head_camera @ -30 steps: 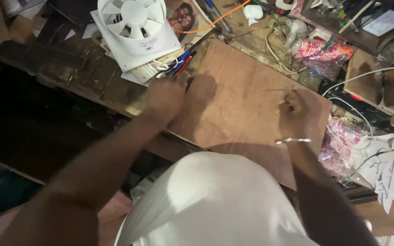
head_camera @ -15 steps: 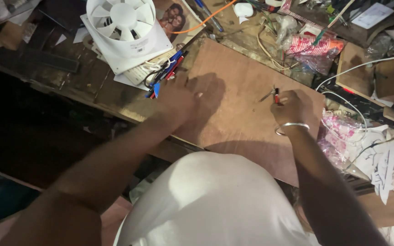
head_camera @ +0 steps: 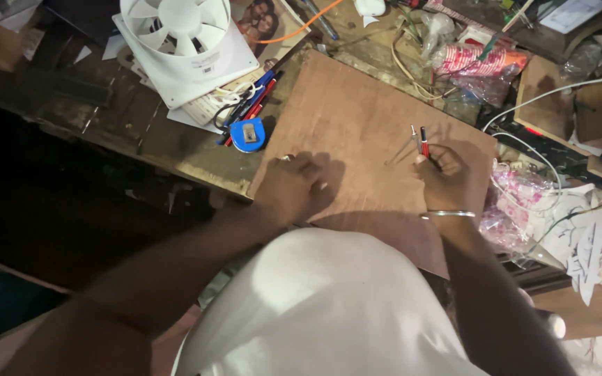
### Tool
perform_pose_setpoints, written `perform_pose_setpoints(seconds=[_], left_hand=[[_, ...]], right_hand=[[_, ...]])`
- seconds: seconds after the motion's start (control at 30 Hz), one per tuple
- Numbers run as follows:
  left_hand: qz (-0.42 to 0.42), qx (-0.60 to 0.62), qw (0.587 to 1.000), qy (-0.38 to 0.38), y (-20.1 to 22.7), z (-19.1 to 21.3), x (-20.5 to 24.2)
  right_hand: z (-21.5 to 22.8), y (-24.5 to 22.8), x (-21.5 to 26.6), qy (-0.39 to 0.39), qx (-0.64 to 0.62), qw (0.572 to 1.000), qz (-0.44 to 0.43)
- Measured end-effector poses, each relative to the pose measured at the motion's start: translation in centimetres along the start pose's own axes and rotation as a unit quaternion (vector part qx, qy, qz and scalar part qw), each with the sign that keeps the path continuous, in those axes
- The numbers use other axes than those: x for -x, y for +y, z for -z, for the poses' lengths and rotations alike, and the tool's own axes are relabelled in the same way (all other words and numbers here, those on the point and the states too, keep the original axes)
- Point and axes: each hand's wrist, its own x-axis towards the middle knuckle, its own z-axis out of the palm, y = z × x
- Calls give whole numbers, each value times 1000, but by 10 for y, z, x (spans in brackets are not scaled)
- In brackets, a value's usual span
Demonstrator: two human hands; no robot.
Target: Measure and assemble components of a small exhaust fan in a workshop setting.
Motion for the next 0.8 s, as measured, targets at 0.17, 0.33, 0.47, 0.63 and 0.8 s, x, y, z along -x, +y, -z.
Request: perform_pose_setpoints(seconds=[0.17,0.33,0.47,0.63,0.8], left_hand=[[-71,-58,995,50,6,8,7],[-86,-78,993,14,-1,5,9],[-93,-70,993,29,1,5,10],[-94,-67,992,51,1,3,11],[-97,-78,991,53,1,3,11]], right_hand=[[-6,22,-7,31,-16,999,31],[-7,18,-5,37,0,999,30],[-10,12,0,37,0,999,39],[-10,21,-1,37,-6,997,70],[-10,19,-1,44,19,997,67]])
